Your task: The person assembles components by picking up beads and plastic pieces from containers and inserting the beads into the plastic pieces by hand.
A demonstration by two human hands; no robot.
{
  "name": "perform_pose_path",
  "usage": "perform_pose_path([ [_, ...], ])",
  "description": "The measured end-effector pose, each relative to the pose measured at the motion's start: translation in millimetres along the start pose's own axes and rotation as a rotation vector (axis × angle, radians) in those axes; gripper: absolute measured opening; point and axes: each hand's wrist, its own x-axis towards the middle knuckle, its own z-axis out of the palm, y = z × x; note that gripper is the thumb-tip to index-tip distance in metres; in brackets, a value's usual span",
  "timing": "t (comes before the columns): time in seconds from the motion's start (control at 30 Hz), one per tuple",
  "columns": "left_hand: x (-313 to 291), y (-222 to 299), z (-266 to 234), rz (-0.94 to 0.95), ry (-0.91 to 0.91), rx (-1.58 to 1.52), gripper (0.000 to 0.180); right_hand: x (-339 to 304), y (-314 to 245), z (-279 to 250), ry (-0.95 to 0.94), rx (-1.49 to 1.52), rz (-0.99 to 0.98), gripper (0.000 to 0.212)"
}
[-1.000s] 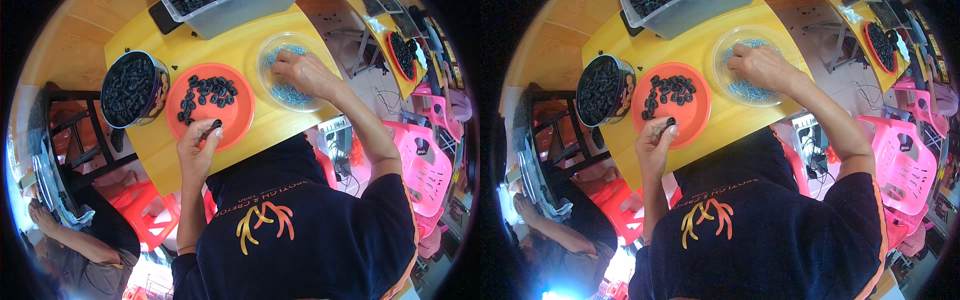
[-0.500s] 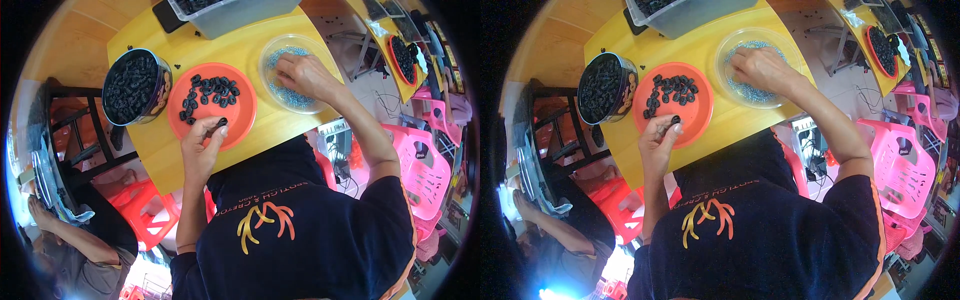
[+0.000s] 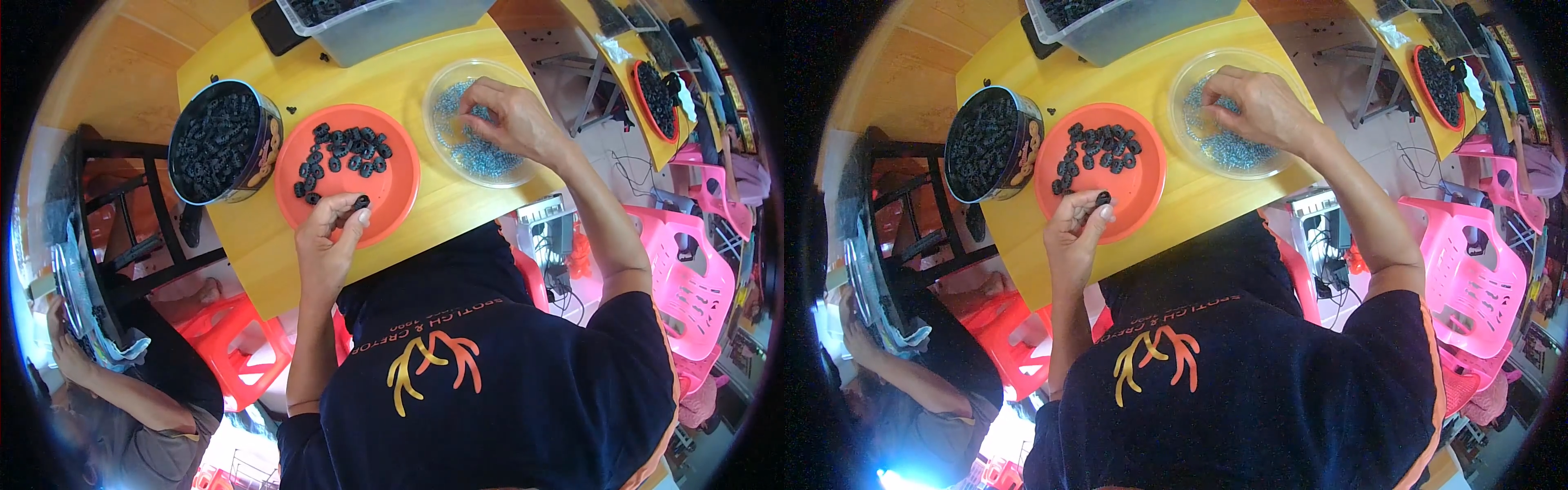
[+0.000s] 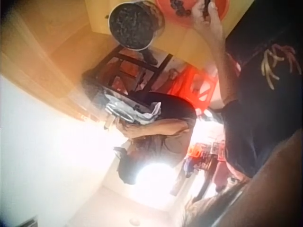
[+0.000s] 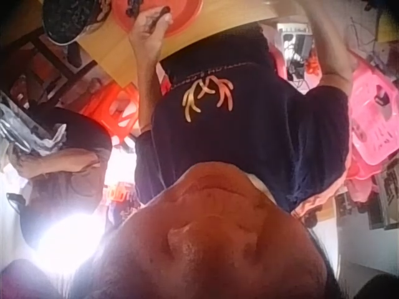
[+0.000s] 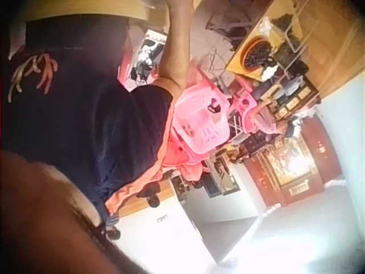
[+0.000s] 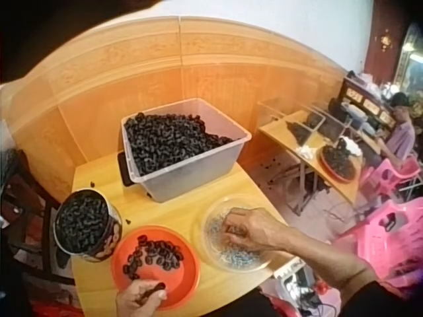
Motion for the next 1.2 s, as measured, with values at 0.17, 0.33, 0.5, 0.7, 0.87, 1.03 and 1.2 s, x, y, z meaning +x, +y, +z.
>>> perform_pose_path([
  [0.17, 0.1, -0.5, 0.7, -0.008, 0.0, -0.012, 0.018, -1.6, -1.8, 1.7, 0.013, -0.096, 0.021, 0.012],
  [0.33, 0.4, -1.1, 0.0, -0.005, -0.036, 0.006, 0.019, -3.5, -14.1, 19.2, -0.098, -0.225, 0.027, 0.015],
  [0.5, -0.3, -1.9, -0.5, -0.038, -0.024, 0.011, 0.019, -0.4, -19.7, 28.5, -0.099, -0.306, 0.065, 0.015],
  [0.7, -1.2, -4.8, -1.7, -0.004, 0.018, -0.007, 0.018, -1.0, -16.0, 17.4, -0.078, -0.252, 0.084, 0.012],
  [0.87, 0.8, -3.5, 0.0, -0.007, -0.009, 0.001, 0.018, -1.8, -12.2, 9.2, -0.018, -0.092, 0.071, 0.013],
  [1.03, 8.0, 4.3, 14.7, 0.023, -0.024, -0.035, 0.017, -2.4, -17.9, -0.1, -0.026, 0.217, 0.191, 0.011],
  [1.2, 20.5, 14.6, 41.2, 0.087, -0.115, -0.106, 0.016, -2.3, -40.2, -3.2, 0.032, 0.533, 0.298, 0.01],
])
